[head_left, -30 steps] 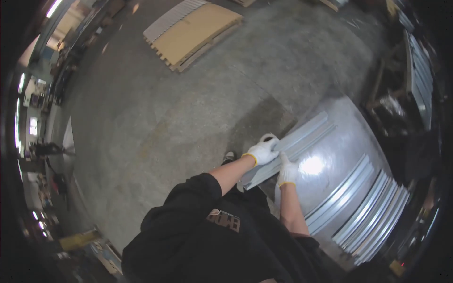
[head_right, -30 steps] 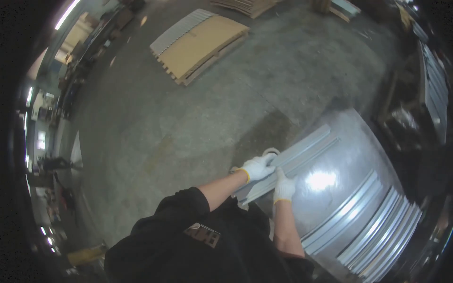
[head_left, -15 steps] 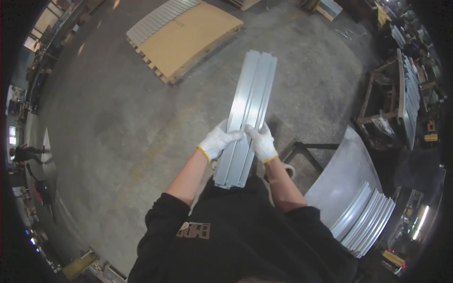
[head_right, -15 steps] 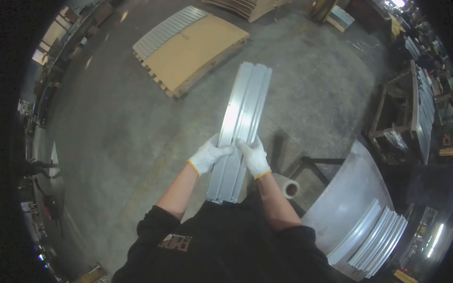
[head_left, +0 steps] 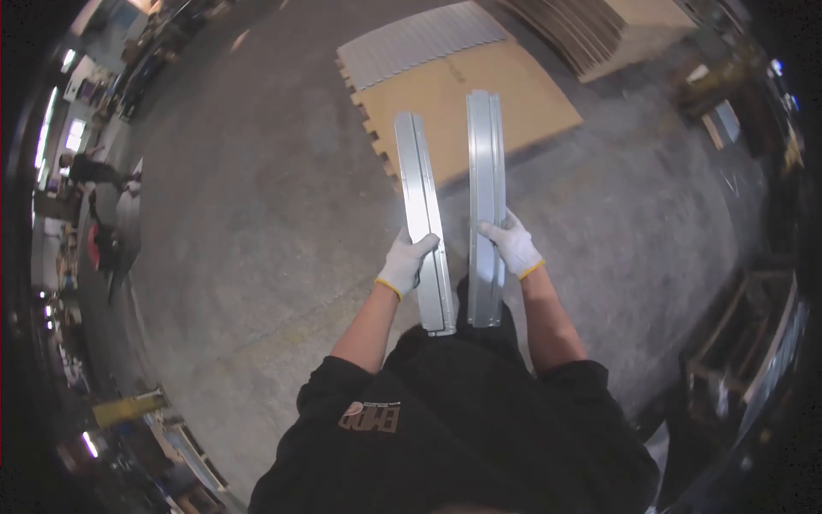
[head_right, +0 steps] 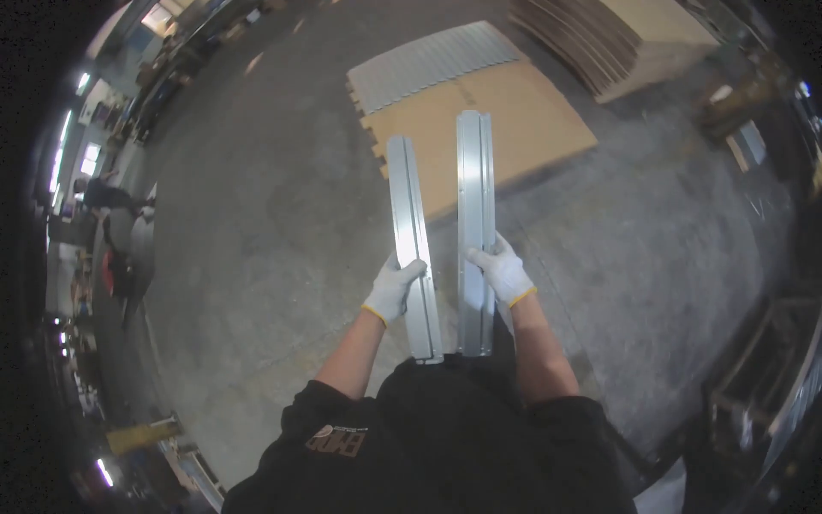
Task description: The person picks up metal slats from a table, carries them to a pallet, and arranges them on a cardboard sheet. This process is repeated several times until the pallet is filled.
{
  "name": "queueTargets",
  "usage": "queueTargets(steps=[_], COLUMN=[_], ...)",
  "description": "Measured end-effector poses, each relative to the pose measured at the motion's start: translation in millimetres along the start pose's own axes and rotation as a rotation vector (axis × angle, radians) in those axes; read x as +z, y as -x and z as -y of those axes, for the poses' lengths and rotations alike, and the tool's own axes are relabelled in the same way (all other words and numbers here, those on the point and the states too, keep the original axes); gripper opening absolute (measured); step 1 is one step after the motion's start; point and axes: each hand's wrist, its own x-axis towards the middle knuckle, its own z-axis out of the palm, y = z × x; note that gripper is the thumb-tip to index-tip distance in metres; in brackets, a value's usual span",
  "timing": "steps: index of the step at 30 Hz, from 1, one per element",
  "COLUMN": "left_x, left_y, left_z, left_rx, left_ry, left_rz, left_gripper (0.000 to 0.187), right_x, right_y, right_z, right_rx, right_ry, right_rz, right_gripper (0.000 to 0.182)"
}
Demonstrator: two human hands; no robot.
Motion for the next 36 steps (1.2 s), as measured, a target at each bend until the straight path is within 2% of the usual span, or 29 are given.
queueTargets(steps=[2,3,5,6,9,11,12,14,15,17,18,21,24,27,30,33,36], left_x=[-7,-9,-17,-22,-46,-64,-76,-101,-118,-140,-154,-183,-189,-194,-192,-183,-175], left_y=[-51,-61,-118,-132,-219,-277,-315,-395,-436,-490,-517,-607,-680,-751,-789,-795,-801], left_z=[-22,-21,-40,-42,-59,-81,-81,-49,-54,-78,-85,-83,-46,-8,11,-5,-5], left_rx=[-0.034,-0.044,-0.063,-0.064,-0.094,-0.089,-0.096,-0.179,-0.193,-0.295,-0.358,-0.412,-0.405,-0.408,-0.429,-0.503,-0.602], left_ry=[0.050,0.068,0.212,0.239,0.175,0.291,0.319,0.454,0.487,0.535,0.547,0.405,0.439,0.367,0.186,-0.002,-0.300], left_rz=[-0.096,-0.116,-0.132,-0.132,-0.117,-0.107,-0.099,0.017,0.052,0.110,0.121,0.120,0.069,-0.002,-0.025,-0.120,-0.195], left_gripper=[0.045,0.045,0.051,0.052,0.061,0.051,0.049,0.058,0.061,0.059,0.058,0.061,0.052,0.047,0.052,0.049,0.070], right_x=[15,18,37,43,75,111,129,158,176,202,221,271,285,297,304,297,306], right_y=[-83,-95,-143,-160,-279,-314,-341,-402,-441,-507,-535,-620,-699,-770,-805,-815,-811], right_z=[10,13,69,67,44,96,106,90,86,68,67,74,7,-46,-63,-98,-70], right_rx=[0.036,0.043,0.036,0.034,0.108,0.244,0.287,0.269,0.257,0.248,0.283,0.458,0.392,0.303,0.339,0.293,0.352], right_ry=[0.115,0.150,0.187,0.187,0.328,0.366,0.375,0.510,0.543,0.441,0.415,0.370,0.074,0.089,0.056,0.242,0.619], right_rz=[-0.028,-0.038,0.067,0.089,0.036,0.101,0.111,0.079,0.066,0.082,0.084,0.136,0.188,0.197,0.167,0.124,0.038], right_gripper=[0.056,0.056,0.053,0.052,0.050,0.085,0.094,0.080,0.077,0.055,0.050,0.045,0.052,0.049,0.066,0.059,0.057])
